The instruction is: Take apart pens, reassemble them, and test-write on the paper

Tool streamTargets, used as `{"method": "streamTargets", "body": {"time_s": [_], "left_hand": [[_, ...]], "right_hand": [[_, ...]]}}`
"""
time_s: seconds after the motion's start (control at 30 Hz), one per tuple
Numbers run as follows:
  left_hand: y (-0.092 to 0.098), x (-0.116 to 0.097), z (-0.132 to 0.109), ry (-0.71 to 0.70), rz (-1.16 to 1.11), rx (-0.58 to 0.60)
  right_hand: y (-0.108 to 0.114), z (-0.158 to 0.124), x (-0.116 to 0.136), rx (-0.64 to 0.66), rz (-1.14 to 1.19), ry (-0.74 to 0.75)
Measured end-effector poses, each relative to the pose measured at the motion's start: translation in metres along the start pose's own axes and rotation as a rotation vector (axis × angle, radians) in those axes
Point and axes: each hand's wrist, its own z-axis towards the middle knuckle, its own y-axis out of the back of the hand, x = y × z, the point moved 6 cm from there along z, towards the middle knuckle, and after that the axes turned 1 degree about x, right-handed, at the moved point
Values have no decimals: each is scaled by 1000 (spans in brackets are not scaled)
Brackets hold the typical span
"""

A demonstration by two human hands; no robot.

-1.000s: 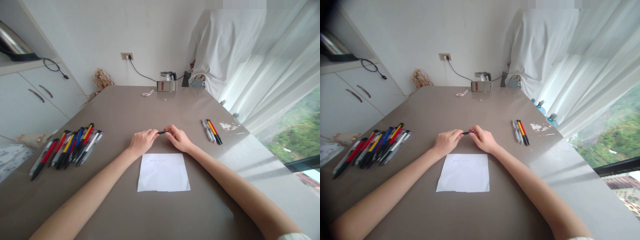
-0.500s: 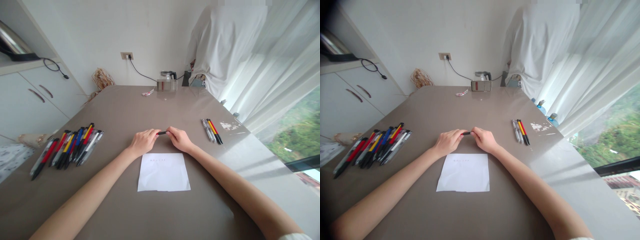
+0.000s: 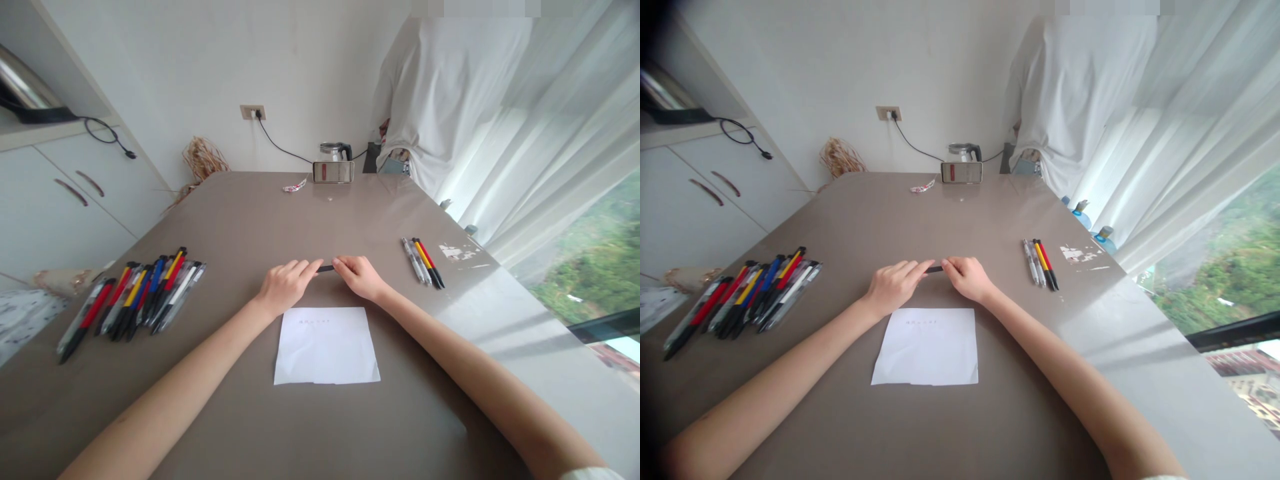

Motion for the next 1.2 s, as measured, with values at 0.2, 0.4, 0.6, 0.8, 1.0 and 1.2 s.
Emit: {"method": "streamTargets", "body": {"time_s": [0.2,0.4,0.6,0.8,1.0,1.2], "left_hand": [[5,1,3,69,41,-26],[8,9,6,131,-19,-92],[4,14,3,145,-137,-160],[8,34,0,293,-523,-349],[-9,56,0,485,-1038,-405],[-24,59,2,549,-1411,-359]], "right_hand": [[10,5,-7,-5,-124,-109],[41,10,-39,8,-442,-270],[34,7,-54,287,-431,-266],[32,11,-36,95,-214,-190],[13,9,-30,-109,489,-343],[0,-1,-34,-281,879,-499]]}}
